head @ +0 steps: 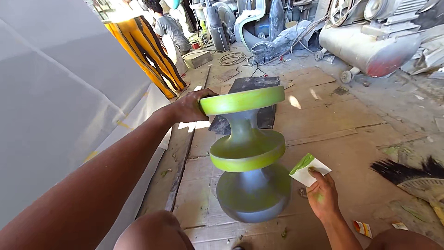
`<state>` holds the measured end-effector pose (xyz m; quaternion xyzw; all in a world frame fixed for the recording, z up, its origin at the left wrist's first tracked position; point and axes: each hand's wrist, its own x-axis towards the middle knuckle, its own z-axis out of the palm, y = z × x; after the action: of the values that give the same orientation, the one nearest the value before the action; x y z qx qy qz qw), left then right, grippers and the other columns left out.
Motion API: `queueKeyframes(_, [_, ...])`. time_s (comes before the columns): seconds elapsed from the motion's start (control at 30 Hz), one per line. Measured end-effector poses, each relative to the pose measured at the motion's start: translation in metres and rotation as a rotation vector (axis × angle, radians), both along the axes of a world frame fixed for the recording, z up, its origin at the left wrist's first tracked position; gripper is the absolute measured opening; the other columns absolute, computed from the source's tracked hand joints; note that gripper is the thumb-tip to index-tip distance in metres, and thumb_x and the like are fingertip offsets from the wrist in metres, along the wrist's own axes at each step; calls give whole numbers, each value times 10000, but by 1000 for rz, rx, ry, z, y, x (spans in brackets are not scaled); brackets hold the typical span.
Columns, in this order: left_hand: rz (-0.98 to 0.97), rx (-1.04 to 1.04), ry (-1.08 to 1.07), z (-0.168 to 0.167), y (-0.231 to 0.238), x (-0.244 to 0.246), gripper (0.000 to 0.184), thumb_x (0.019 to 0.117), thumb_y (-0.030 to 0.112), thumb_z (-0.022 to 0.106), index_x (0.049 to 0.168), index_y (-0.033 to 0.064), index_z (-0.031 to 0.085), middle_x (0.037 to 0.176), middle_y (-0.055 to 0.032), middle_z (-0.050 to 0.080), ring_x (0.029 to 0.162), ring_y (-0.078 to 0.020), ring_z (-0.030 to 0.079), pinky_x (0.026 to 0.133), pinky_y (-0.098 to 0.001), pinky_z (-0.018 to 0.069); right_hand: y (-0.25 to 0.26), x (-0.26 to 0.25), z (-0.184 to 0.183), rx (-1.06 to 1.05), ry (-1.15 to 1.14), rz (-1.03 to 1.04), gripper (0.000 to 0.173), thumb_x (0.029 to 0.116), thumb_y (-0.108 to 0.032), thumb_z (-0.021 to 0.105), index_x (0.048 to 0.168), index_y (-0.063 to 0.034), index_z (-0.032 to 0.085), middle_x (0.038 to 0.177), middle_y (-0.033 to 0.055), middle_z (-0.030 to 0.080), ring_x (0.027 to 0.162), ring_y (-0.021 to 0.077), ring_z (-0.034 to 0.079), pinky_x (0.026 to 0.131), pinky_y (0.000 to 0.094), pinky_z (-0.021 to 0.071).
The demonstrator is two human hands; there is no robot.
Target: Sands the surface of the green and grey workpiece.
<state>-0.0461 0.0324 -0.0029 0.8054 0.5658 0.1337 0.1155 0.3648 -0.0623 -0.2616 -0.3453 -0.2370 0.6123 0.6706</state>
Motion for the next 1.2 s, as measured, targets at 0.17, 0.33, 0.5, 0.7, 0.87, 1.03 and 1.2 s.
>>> queueKeyframes(0.17, [71,-8,56,2,-1,5,757,658,-12,894,1332,152,590,1200,-112,679,1052,-264,679,891,-535,563,-5,19,0,-8,-215,24,203,995,-61,559,1165,21,634,1053,147,717,944,214,726,847,396,625])
queueKeyframes(0.33, [79,17,105,3,4,13,728,663,54,910,1315,148,597,1195,-105,683,1085,-269,667,936,-558,537,-12,7,-13,207,-588,131,228,966,-104,600,1136,5,706,1027,107,749,950,197,733,862,381,626])
queueKeyframes(0.5, [54,9,89,7,17,23,645,674,50,895,1251,125,617,1119,-89,695,1014,-219,684,903,-476,564,-4,-25,-27,607,-1000,287,274,995,-141,570,1194,-156,758,1156,-10,728,1088,104,687,949,334,605])
queueKeyframes(0.7, [90,-19,139,15,33,49,597,695,65,878,1233,78,621,1113,-138,692,1016,-285,684,897,-529,553,13,-65,-26,856,-1501,312,334,986,-234,550,1255,-239,747,1201,-35,721,1083,111,690,896,351,599])
queueKeyframes(0.87, [144,-1,247,18,44,76,568,725,199,856,1226,67,624,1130,-167,679,1063,-352,661,896,-606,524,17,-94,-10,1047,-1799,172,312,922,-157,666,1222,-167,751,1158,53,725,1067,216,704,870,381,603])
queueKeyframes(1.03, [236,45,291,21,41,106,805,728,298,837,1429,80,509,1281,-195,641,1181,-406,624,921,-656,502,8,-109,-11,963,-1989,282,316,914,-42,663,1206,-119,753,1094,123,700,891,248,727,672,364,620])
queueKeyframes(1.2, [252,74,305,24,34,137,738,706,335,835,1355,125,550,1181,-181,671,1118,-411,642,827,-660,507,4,-115,16,578,-2266,860,389,964,61,485,1286,-45,677,1305,180,635,1132,342,667,909,460,574])
